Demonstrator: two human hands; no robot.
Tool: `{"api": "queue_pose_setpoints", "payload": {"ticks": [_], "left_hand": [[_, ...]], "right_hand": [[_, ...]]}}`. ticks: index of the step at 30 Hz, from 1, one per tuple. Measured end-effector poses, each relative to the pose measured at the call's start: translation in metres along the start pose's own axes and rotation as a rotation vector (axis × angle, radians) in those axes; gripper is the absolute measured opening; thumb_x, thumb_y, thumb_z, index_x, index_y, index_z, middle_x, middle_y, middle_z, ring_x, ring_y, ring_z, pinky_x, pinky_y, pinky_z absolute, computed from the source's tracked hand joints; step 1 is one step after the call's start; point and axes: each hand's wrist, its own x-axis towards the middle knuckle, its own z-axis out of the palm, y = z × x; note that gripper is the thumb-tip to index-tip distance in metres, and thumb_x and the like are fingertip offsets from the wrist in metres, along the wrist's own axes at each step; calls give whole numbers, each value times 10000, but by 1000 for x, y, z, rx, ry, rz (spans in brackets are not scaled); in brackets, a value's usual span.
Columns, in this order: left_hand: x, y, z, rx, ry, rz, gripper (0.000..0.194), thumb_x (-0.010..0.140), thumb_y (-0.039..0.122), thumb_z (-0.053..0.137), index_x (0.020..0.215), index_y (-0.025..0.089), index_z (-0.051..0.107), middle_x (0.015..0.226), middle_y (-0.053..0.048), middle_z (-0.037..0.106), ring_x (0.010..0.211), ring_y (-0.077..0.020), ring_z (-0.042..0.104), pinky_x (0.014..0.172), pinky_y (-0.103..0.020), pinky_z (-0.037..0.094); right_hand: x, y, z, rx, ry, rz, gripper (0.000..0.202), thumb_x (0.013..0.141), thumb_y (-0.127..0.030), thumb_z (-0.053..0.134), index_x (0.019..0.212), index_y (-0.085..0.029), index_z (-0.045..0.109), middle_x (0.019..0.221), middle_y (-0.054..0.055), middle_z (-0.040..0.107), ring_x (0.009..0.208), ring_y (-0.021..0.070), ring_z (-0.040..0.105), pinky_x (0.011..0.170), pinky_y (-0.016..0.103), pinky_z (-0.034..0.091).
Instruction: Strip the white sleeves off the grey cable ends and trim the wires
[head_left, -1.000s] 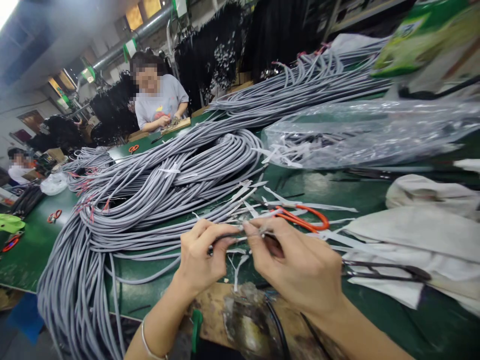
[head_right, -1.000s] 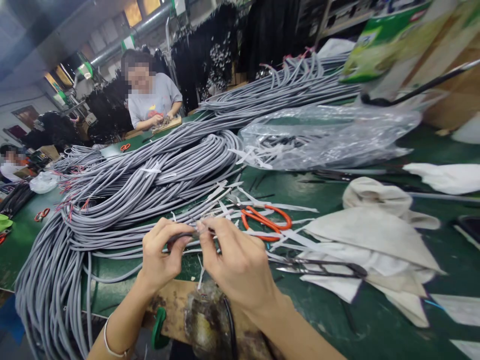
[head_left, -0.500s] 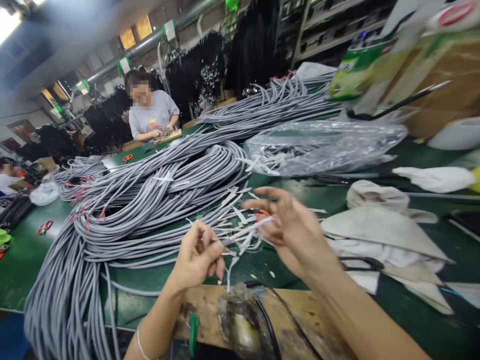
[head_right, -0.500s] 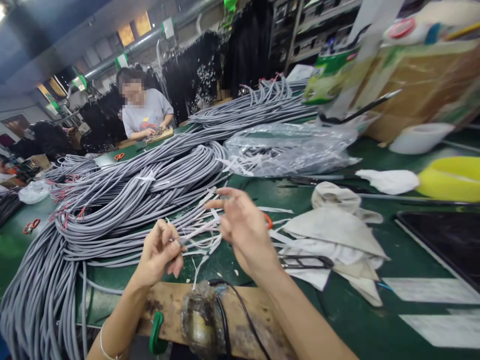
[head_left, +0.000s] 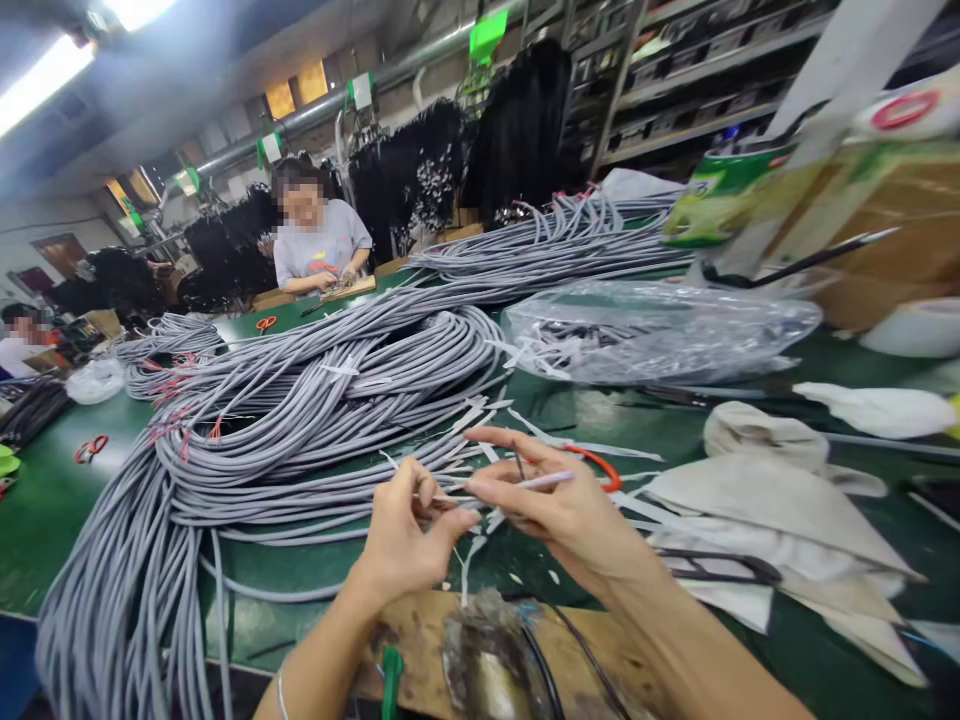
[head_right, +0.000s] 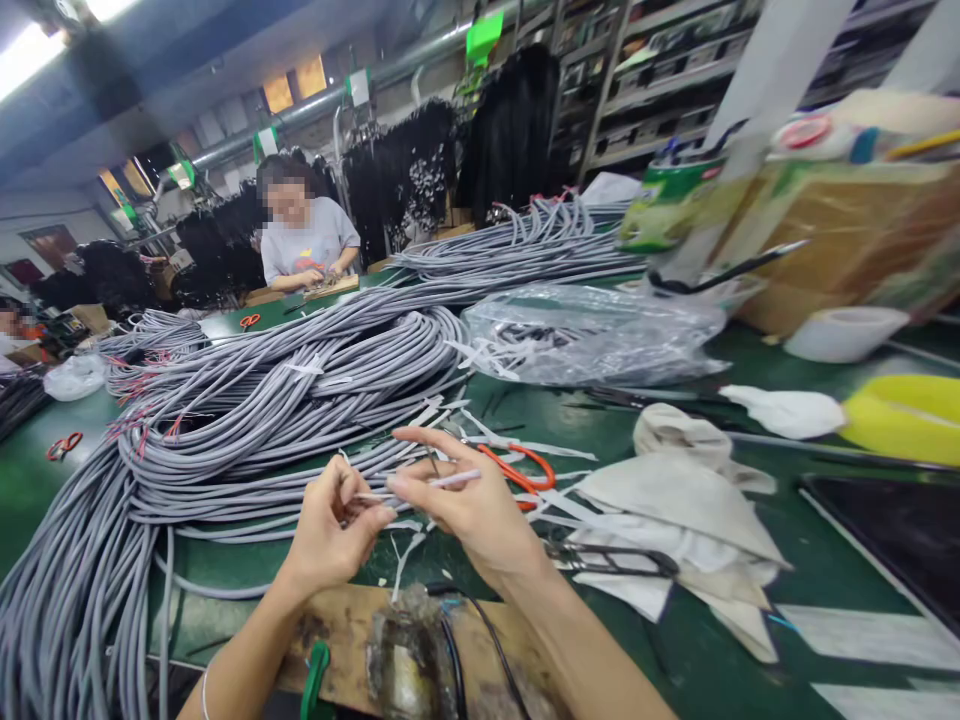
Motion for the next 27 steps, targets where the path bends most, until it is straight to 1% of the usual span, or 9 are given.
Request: {"api": "queue_pose_setpoints", "payload": {"ticks": [4,6,9,11,13,17,21,24,27], "left_hand": [[0,0,0,-12,39,35,494,690,337,716,621,195,248,532,93,343,404,-6,290,371,-144,234],[2,-3,-1,-186,-30,-59,537,687,420,715,655,210,222,547,98,399,337,5,286,318,-133,219],[6,-5,-5,-400,-186,-166,588,670,461,731,678,218,196,571,81,523,256,18,278,272,-114,195],[8,-5,-8,-494,-247,-202,593,666,437,747,677,213,199,567,65,566,237,27,267,269,-102,179],[9,-5,-9,-552,-246,-222,600,652,421,764,671,207,204,556,59,572,242,31,263,271,-96,169],[9,-5,-5,-524,-105,-175,624,621,439,780,647,200,204,552,62,542,257,33,278,272,-99,147],[6,-6,7,-411,144,-57,637,609,489,769,592,190,206,485,104,365,279,11,333,286,-109,162],[6,-5,13,-403,300,1,652,600,509,765,578,187,198,471,109,324,293,5,347,307,-113,176],[8,-1,10,-478,378,-20,628,552,471,805,622,190,248,495,101,404,298,14,307,315,-118,146]], "right_hand": [[4,-6,-1,124,224,1,453,369,-283,827,733,-174,581,486,-88,459,338,-11,220,309,140,102],[3,-7,-2,205,146,6,427,426,-324,805,775,-195,594,565,-64,542,335,-18,177,295,143,103],[0,-3,-3,249,-130,-9,527,512,-420,779,984,-262,605,845,9,675,338,-13,223,281,150,165],[-2,4,-2,196,-247,-68,587,510,-408,798,1046,-270,601,897,37,691,384,20,384,333,162,324],[-1,11,0,110,-241,-132,499,496,-355,821,942,-227,637,801,45,700,508,89,551,465,204,463],[2,15,6,-6,15,-183,344,430,-309,850,656,-187,621,595,16,651,541,145,602,528,259,506],[-1,14,15,-71,231,-285,402,380,-320,861,659,-198,598,544,0,631,502,143,584,503,255,492],[-7,16,19,-130,275,-321,447,442,-350,841,773,-210,577,573,16,658,509,156,594,469,249,469],[-9,19,20,-137,229,-298,480,450,-339,840,826,-209,570,575,11,656,541,153,607,506,242,479]]}}
